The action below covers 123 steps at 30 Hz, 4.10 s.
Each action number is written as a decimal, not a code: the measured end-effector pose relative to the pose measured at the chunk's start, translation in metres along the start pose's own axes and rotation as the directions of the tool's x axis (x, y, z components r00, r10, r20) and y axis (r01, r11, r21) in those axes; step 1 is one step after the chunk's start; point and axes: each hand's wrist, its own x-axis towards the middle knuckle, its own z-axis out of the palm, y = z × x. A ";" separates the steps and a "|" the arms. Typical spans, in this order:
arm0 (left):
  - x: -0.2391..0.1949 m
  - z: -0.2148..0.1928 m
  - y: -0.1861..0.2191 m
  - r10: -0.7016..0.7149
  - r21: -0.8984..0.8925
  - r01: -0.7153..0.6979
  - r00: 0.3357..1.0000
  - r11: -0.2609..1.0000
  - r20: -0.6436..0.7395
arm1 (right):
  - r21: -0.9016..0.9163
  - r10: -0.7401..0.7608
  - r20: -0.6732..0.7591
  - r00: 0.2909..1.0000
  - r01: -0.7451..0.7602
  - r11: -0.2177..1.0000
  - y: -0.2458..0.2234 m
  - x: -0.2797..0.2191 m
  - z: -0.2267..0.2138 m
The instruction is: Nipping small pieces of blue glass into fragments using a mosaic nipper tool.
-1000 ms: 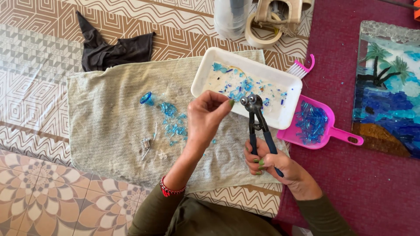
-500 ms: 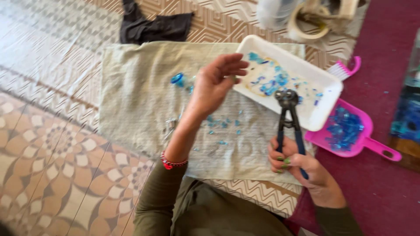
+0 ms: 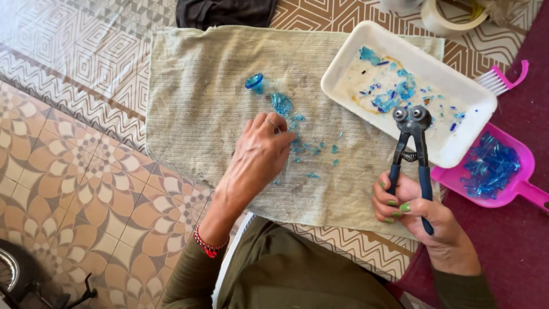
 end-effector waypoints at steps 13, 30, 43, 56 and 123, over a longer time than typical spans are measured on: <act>0.005 0.011 -0.009 0.111 -0.053 -0.110 0.994 0.993 0.008 | -0.033 0.007 -0.011 1.000 -0.008 0.999 -0.002 -0.001 -0.003; 0.031 0.032 0.039 -0.440 -0.955 0.221 0.851 -0.196 0.287 | -0.002 -0.138 0.007 0.990 0.138 0.990 0.010 -0.007 -0.018; 0.036 0.025 0.054 -0.414 -0.956 0.218 0.865 -0.197 0.282 | -0.024 -0.119 0.003 0.993 0.119 0.993 0.007 -0.008 -0.018; 0.085 0.050 0.062 -0.304 -0.947 0.227 0.907 -0.226 0.290 | -0.051 -0.153 -0.036 0.988 0.151 0.987 0.002 -0.010 -0.021; 0.135 0.104 0.074 -0.348 -0.894 0.447 0.842 0.027 0.411 | -0.150 -0.128 -0.174 0.976 0.103 0.983 0.014 -0.010 -0.036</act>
